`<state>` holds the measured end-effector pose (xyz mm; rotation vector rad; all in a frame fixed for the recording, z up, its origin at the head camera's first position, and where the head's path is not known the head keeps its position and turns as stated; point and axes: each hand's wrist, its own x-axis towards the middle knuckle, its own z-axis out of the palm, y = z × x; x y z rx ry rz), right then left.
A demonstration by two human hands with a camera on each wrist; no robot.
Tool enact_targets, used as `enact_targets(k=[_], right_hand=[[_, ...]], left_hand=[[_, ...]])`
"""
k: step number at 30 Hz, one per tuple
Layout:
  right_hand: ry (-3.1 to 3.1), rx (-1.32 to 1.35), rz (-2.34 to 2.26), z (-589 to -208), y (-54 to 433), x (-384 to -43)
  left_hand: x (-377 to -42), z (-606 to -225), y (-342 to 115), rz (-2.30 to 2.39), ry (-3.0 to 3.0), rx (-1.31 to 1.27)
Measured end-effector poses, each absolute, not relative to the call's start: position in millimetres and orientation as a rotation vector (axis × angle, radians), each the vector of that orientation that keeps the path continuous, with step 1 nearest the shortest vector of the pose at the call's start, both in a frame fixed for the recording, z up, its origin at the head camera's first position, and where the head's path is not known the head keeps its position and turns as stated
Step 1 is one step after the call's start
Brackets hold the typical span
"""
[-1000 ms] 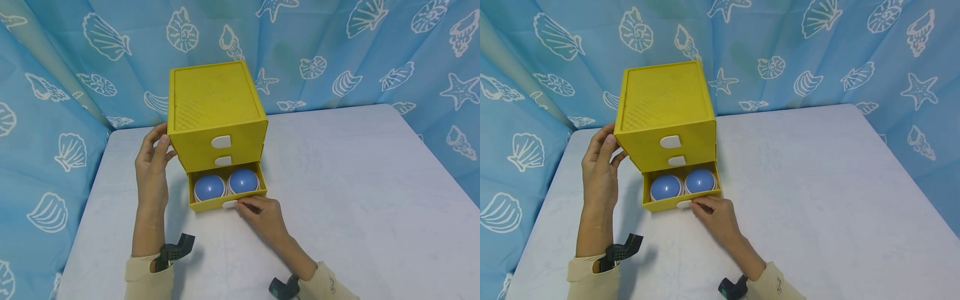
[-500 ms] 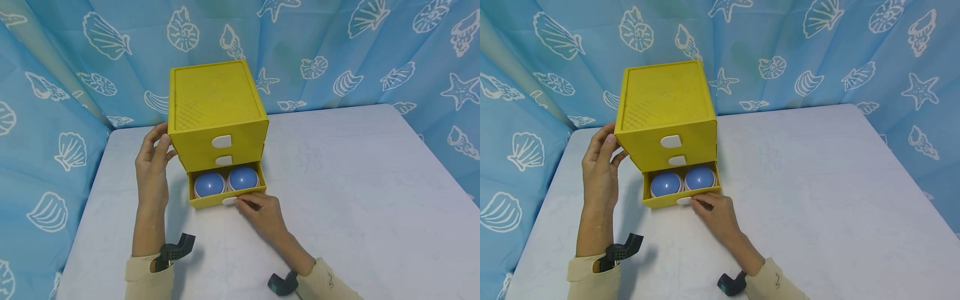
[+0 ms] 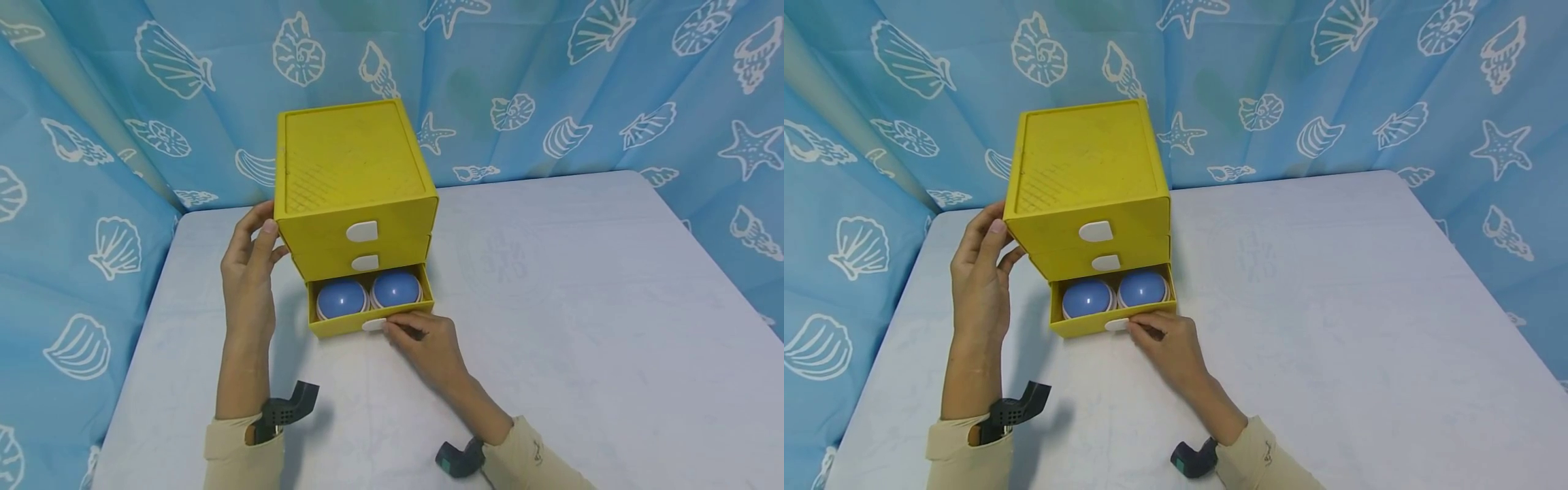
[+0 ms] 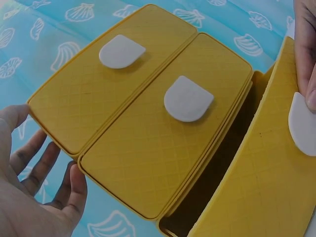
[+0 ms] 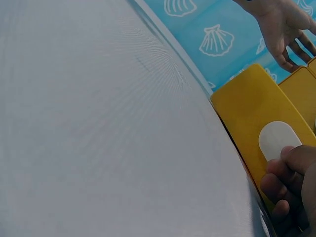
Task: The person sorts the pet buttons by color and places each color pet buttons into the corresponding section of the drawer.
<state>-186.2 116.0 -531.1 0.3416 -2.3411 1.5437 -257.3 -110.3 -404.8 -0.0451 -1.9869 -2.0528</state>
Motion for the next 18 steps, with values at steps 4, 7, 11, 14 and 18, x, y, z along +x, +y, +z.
enact_targets(k=[4, 7, 11, 14, 18], right_hand=[[-2.335, 0.347, 1.542, -531.0, 115.9, -187.7], [-2.335, 0.346, 1.542, -531.8, 115.7, -189.5], [-2.337, 0.343, 1.534, -532.2, 115.4, -191.3], [-2.341, 0.339, 1.526, -531.7, 115.2, -191.9], [-2.333, 0.344, 1.532, -530.6, 115.2, -192.2]], left_hand=[[-257.7, -405.2, -110.3, -2.056, -1.980, -0.053], [-257.4, -405.0, -110.4, -2.058, -1.977, -0.059], [-257.1, -404.8, -110.6, -2.060, -1.977, -0.062], [-256.8, -404.7, -110.8, -2.057, -1.979, -0.064], [-256.4, -405.0, -110.6, -2.063, -1.975, -0.072]])
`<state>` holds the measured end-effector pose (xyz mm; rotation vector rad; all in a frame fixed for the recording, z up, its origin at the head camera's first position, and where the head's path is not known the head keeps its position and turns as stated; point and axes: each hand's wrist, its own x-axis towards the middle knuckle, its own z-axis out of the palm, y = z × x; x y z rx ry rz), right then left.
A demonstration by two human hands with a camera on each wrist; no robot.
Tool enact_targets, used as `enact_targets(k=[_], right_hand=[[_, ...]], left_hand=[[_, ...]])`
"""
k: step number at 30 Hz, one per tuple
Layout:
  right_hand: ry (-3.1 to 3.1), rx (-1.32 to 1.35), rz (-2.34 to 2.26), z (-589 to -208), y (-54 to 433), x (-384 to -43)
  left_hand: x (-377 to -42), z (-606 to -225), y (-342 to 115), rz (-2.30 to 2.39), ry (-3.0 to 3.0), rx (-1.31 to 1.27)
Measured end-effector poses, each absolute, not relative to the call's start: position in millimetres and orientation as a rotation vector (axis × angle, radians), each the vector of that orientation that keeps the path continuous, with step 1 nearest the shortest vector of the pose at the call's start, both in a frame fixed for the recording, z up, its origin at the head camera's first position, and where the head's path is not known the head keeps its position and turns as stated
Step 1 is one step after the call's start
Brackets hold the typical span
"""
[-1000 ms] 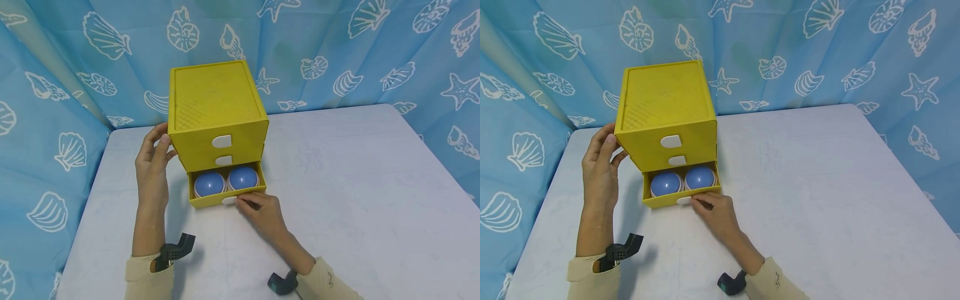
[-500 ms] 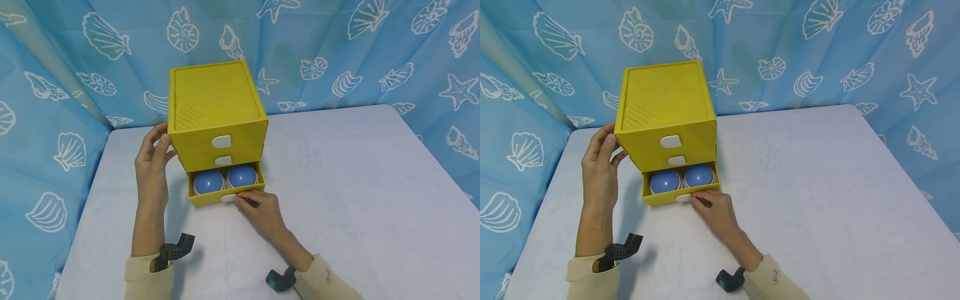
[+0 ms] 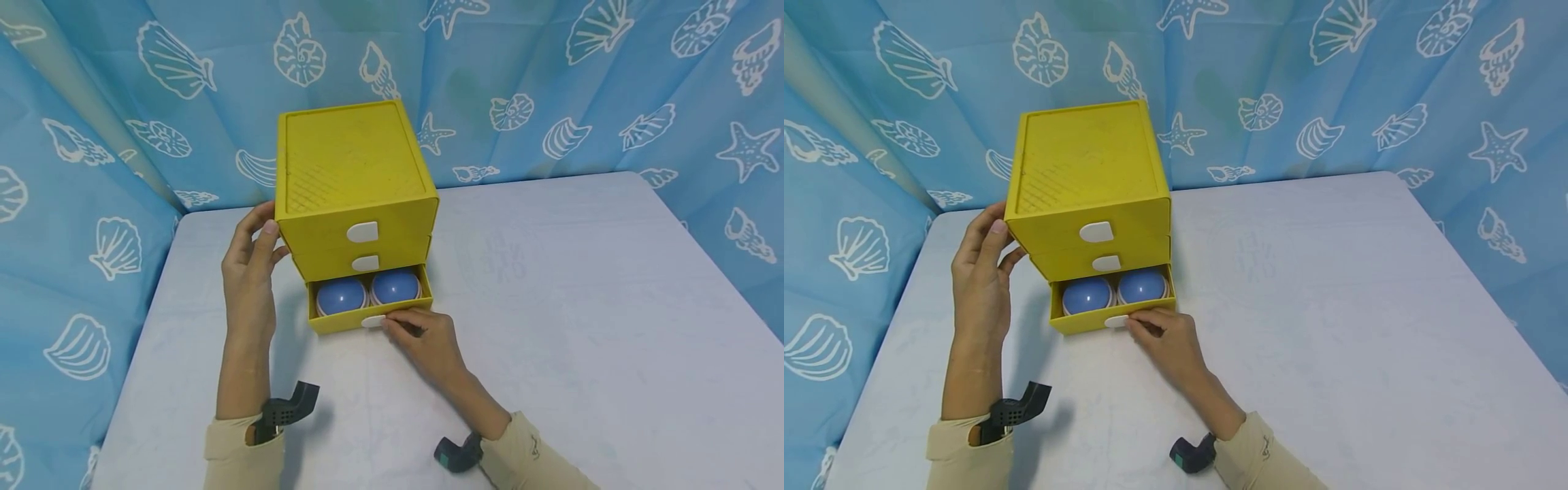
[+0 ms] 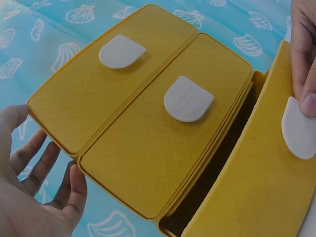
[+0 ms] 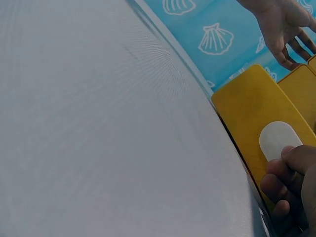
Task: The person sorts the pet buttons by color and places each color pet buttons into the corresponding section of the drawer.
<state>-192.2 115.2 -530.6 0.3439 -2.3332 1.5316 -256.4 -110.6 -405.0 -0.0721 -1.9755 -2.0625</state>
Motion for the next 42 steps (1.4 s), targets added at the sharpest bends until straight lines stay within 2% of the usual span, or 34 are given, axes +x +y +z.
enact_targets(k=[42], right_hand=[[-2.310, 0.372, 1.555, -531, 115, -216]], left_hand=[[-260, -406, -112, -2.053, -1.993, -0.067]])
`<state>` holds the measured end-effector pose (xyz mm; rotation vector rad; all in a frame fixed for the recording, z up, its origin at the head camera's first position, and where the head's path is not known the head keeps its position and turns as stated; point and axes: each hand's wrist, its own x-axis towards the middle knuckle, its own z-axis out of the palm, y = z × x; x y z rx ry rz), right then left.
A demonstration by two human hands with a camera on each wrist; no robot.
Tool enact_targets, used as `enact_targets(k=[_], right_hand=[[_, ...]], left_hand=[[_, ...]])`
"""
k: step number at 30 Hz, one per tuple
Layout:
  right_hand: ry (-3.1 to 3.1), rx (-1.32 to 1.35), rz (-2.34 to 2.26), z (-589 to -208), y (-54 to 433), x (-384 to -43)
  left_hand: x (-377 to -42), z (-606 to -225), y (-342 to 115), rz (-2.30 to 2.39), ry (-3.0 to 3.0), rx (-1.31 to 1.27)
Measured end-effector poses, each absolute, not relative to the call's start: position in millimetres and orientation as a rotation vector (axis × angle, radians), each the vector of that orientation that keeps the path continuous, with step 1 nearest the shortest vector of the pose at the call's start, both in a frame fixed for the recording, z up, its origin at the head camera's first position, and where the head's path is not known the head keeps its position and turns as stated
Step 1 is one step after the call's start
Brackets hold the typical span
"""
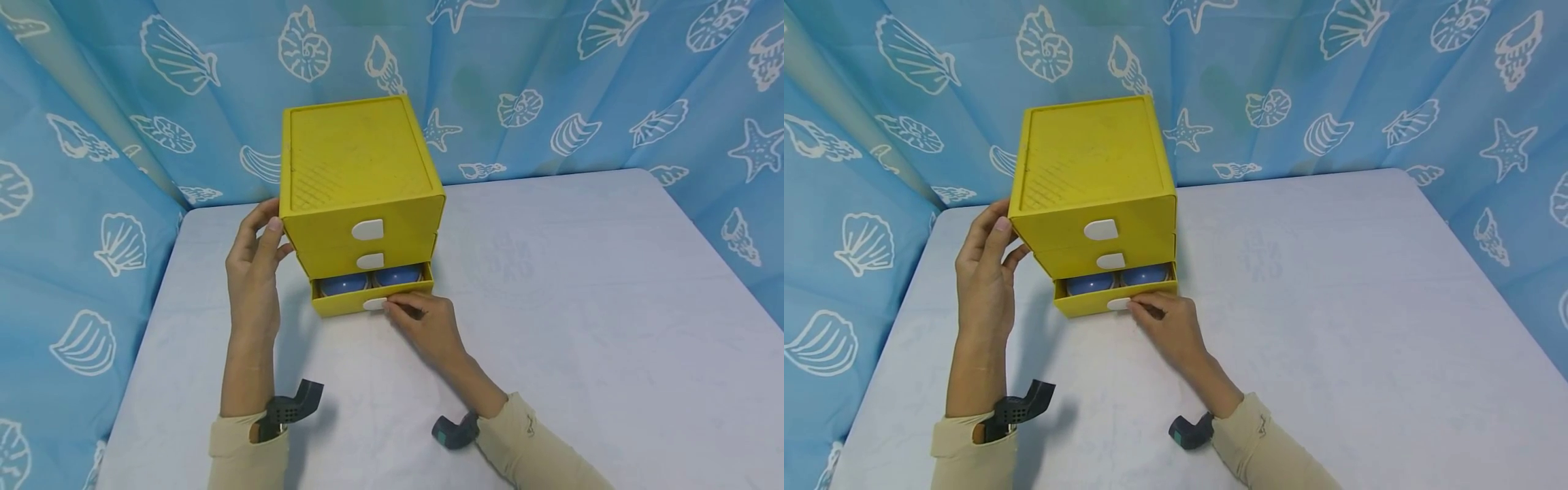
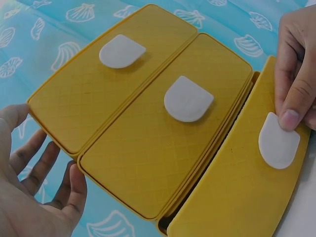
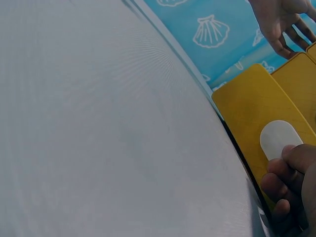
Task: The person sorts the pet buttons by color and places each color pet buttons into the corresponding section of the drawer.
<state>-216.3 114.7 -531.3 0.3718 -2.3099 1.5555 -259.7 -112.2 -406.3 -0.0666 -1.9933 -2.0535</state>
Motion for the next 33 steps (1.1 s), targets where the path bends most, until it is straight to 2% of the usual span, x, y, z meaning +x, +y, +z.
enact_targets(k=[33], right_hand=[[-2.308, 0.343, 1.613, -533, 114, -232]], left_hand=[[-259, -406, -114, -2.083, -1.964, -0.084]])
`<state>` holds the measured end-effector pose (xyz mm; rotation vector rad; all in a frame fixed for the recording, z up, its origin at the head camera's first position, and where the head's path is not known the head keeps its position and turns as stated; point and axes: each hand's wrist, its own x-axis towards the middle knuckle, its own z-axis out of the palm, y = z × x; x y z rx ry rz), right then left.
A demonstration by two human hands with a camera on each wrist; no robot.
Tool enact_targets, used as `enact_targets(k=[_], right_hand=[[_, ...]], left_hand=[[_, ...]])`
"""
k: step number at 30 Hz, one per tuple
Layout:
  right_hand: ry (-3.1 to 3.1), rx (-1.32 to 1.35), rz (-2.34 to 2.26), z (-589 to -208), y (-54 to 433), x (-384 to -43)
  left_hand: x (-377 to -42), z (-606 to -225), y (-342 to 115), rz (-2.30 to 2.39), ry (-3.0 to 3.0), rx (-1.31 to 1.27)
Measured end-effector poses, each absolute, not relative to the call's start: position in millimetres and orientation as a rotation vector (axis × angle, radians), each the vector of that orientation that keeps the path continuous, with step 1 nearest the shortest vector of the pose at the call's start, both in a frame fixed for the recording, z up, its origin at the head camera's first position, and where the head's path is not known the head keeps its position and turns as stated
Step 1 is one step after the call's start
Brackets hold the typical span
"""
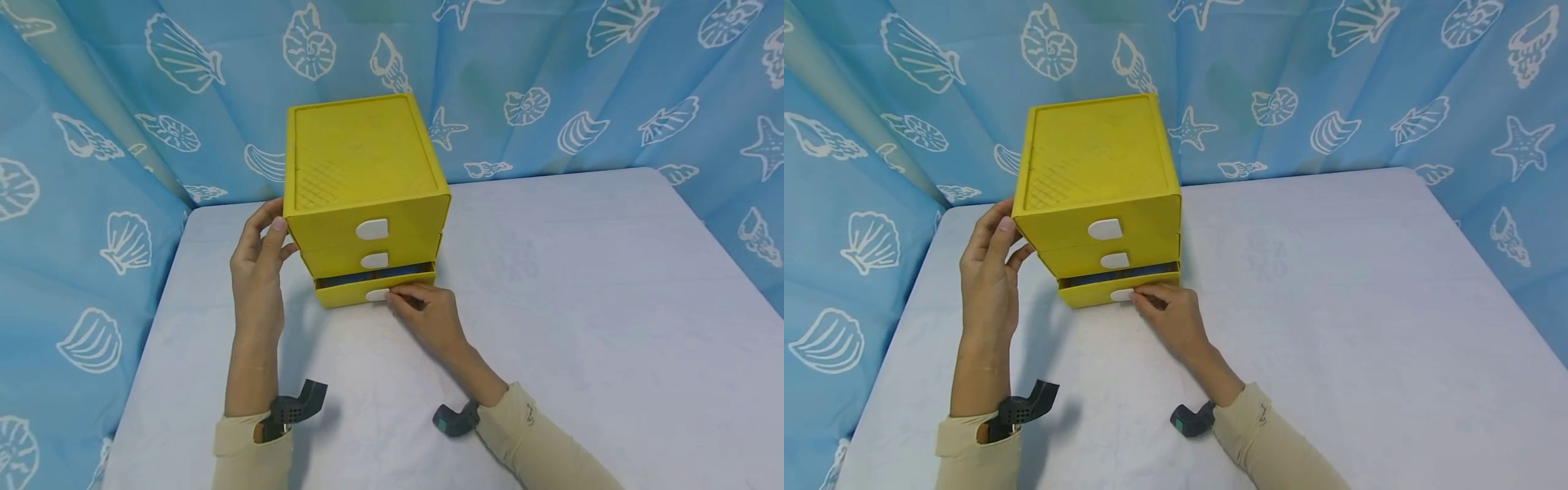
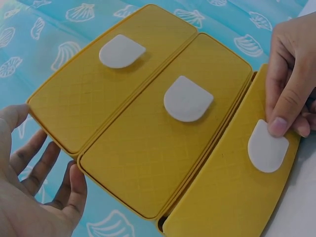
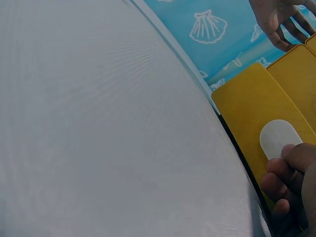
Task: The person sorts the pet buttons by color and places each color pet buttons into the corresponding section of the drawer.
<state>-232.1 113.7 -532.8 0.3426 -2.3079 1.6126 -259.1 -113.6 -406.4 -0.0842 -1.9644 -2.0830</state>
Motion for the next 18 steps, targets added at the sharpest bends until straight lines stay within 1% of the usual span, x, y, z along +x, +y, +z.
enact_targets(k=[18], right_hand=[[-2.314, 0.346, 1.596, -530.2, 113.3, -241.6]], left_hand=[[-257.6, -405.3, -112.9, -2.076, -1.968, -0.073]])
